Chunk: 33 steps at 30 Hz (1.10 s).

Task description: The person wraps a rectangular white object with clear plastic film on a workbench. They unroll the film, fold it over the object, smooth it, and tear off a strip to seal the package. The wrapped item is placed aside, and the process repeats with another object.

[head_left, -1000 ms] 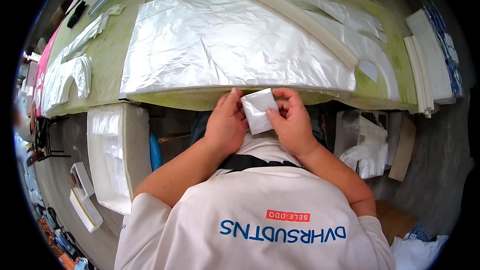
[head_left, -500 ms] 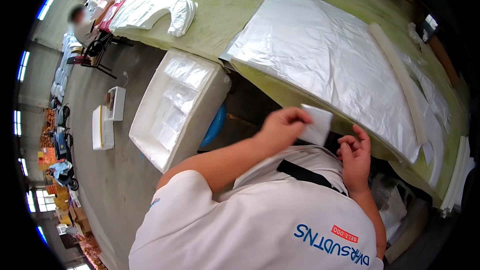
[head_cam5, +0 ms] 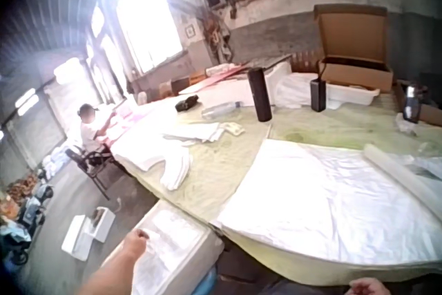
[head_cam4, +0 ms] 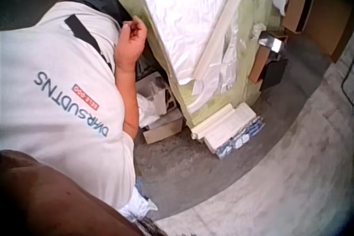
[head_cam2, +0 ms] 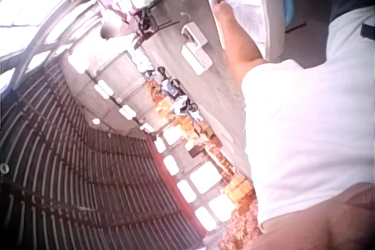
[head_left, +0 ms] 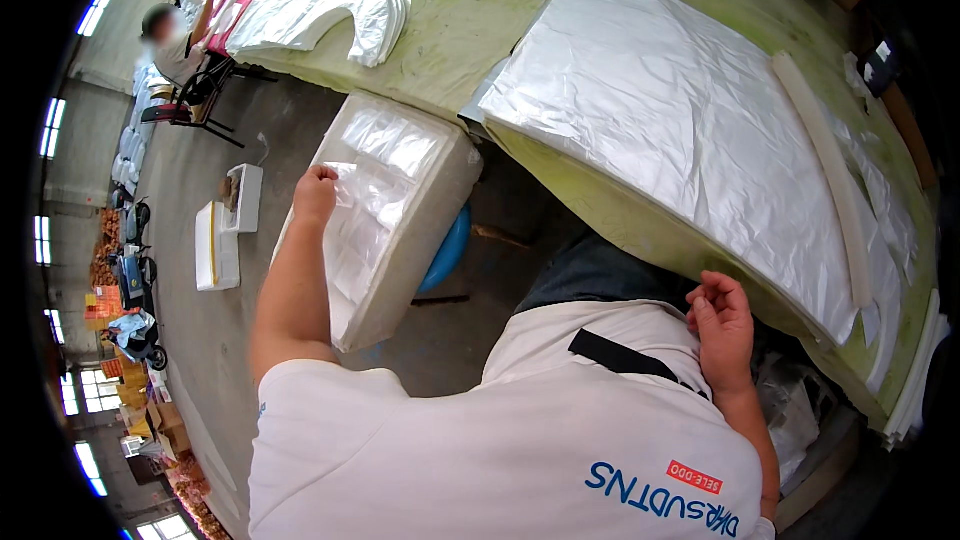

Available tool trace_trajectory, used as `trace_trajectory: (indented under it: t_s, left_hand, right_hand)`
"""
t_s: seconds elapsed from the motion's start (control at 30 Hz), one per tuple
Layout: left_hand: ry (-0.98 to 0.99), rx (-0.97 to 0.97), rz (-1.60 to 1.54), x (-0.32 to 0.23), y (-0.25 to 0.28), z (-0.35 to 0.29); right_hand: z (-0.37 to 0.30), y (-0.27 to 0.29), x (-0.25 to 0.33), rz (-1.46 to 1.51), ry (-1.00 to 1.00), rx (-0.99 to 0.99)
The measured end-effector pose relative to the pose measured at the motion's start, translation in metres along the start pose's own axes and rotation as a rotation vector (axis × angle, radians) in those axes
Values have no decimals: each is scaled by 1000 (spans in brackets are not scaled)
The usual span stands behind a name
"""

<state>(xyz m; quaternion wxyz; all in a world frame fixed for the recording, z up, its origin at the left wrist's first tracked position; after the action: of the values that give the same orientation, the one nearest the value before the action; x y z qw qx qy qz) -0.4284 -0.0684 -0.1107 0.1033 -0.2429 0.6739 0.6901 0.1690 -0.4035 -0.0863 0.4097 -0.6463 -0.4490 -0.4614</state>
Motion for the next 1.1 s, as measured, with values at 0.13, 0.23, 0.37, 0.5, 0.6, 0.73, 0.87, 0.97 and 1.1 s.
trace_trajectory:
  t_s: [0.13, 0.23, 0.37, 0.5, 0.6, 0.73, 0.87, 0.97, 1.1]
  left_hand:
    - [-36, 41, 139, 3, -31, 10]
    - [-208, -39, 271, -20, -45, -4]
    - [-217, -155, 217, -13, -43, -15]
    - [-300, -283, 31, 24, -29, -9]
    - [-138, -420, -247, 49, -19, -5]
    - [-222, -356, -725, 18, -15, 8]
    - [-309, -34, -1032, -190, -31, -62]
    - [-595, 277, -954, -302, -59, -120]
    - [-1134, 669, -694, -441, -103, -210]
  right_hand:
    - [3, -3, 0, -29, -7, 11]
    - [4, -4, -1, -20, -38, -9]
    - [3, -2, 1, -37, -38, -27]
    - [-16, 21, 27, -204, 157, -211]
    - [-30, 59, 84, -911, 595, -402]
    - [-23, 131, 125, -1515, 365, -674]
    - [-30, 170, 118, -1483, 126, -598]
    - [-37, 142, 126, -1450, 192, -569]
    - [-39, 154, 117, -1268, 151, -584]
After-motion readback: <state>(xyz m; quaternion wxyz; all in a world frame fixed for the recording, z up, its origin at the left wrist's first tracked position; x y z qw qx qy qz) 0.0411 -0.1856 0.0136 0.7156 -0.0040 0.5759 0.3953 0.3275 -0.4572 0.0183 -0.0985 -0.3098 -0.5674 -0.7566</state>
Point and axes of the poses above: each hand's wrist, its own z-axis towards the middle knuckle, its own y-axis out of the back of the hand, x = y × z, the point moved 5 cm from there along z, towards the middle knuckle, and after that the axes turned 6 degrees about x, right-handed, at the moved point
